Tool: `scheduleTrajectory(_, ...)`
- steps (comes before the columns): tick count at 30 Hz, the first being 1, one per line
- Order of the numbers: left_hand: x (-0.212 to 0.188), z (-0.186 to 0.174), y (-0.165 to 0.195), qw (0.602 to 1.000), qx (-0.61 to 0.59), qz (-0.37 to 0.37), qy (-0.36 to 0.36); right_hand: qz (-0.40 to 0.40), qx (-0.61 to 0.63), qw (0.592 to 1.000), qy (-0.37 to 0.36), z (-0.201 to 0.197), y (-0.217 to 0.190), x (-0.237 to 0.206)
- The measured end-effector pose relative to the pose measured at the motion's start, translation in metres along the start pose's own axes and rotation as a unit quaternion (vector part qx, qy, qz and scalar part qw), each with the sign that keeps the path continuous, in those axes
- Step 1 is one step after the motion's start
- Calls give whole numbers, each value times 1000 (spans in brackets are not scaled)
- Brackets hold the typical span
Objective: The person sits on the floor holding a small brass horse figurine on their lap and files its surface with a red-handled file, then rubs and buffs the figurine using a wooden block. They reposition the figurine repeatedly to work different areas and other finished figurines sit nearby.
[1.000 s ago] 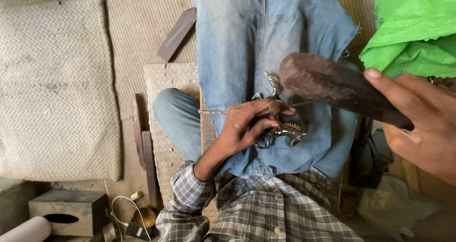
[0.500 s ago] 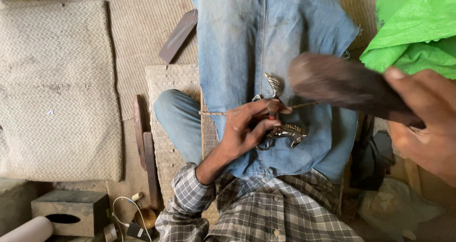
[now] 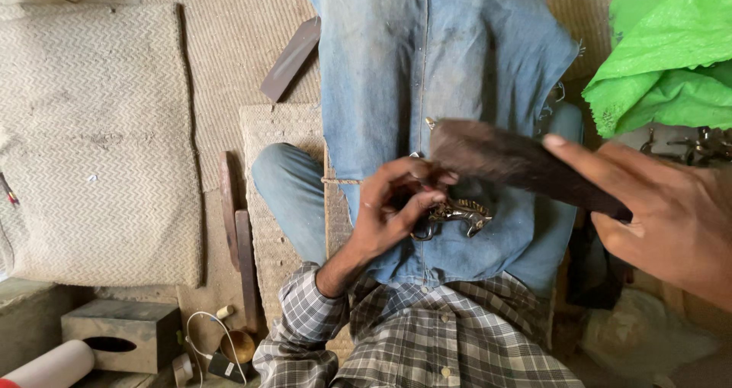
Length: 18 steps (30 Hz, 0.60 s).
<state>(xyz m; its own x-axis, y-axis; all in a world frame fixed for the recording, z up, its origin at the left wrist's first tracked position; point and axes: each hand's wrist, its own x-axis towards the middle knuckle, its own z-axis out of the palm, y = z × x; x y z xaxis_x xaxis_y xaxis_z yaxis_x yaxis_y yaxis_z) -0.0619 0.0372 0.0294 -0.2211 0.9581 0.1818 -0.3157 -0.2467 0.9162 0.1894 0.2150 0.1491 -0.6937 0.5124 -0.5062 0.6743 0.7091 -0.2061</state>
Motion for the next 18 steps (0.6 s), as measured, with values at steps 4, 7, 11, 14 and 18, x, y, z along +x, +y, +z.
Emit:
scheduleTrajectory(4,-2,7,11,1000,22,-8,5,-63,98,944,308,46,10,-19)
scheduleTrajectory(7,2,12,21,994,100,-32,-21,-18,197,891,409,107,13,-23)
scheduleTrajectory(11,16,17,31,988,133,-38,-67,-38,459,749,477,189,-1,-15)
scheduleTrajectory(14,27,21,32,983,152,-20,-98,53,494,735,462,216,-6,-23)
scheduleTrajectory(18,39,19,28,973,193,5,-126,72,560,737,371,216,4,-46)
